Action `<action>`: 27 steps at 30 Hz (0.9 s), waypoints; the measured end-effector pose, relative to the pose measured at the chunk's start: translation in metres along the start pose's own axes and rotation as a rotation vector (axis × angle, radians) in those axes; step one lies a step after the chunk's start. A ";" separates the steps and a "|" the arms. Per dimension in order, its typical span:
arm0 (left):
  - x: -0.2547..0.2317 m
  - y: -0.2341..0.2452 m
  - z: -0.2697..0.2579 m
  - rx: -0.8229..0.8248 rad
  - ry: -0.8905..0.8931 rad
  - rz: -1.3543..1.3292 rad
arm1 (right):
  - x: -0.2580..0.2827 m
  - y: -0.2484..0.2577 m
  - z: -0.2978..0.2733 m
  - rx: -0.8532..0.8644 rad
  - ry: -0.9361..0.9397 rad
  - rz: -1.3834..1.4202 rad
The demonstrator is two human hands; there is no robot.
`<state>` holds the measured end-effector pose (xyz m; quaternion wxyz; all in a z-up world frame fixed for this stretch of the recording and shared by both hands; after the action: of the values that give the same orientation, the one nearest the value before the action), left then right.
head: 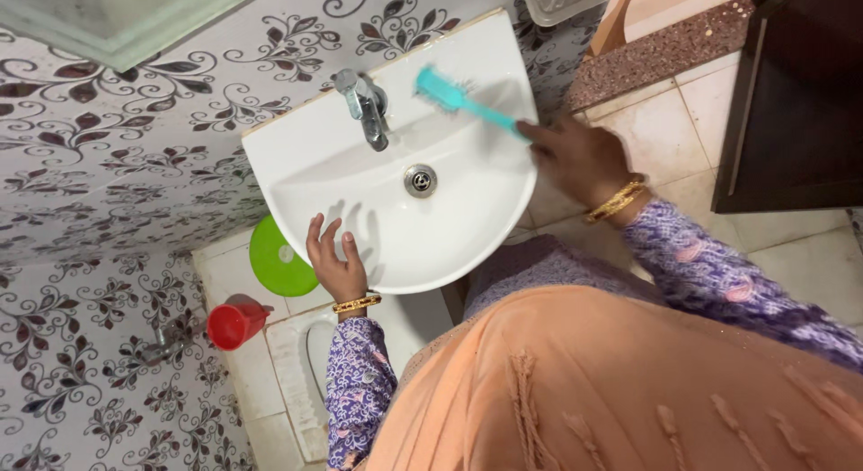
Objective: The person cleans a bathroom sink using a blue scrub brush to reach the drain and inner surfaces.
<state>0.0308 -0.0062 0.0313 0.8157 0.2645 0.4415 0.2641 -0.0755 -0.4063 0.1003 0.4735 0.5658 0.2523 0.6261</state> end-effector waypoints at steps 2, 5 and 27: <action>0.002 -0.001 -0.001 0.015 0.012 -0.012 | -0.022 0.015 -0.001 0.030 -0.166 -0.155; 0.001 -0.001 -0.001 0.025 0.002 0.010 | -0.017 0.006 0.008 -0.115 -0.132 -0.079; -0.001 -0.005 -0.001 0.060 -0.011 0.066 | -0.008 -0.025 -0.016 -0.137 0.051 -0.124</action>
<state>0.0302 -0.0102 0.0278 0.8007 0.3045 0.4359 0.2761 -0.0837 -0.3995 0.0710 0.5422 0.4993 0.2556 0.6256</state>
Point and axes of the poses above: each hand's wrist, its own z-axis towards the middle knuckle, its own y-axis out of the back of the hand, x = y × z, the point moved 4 cm from there along z, towards the middle knuckle, and after that the axes turned 6 degrees about -y, right-handed, at the moved point
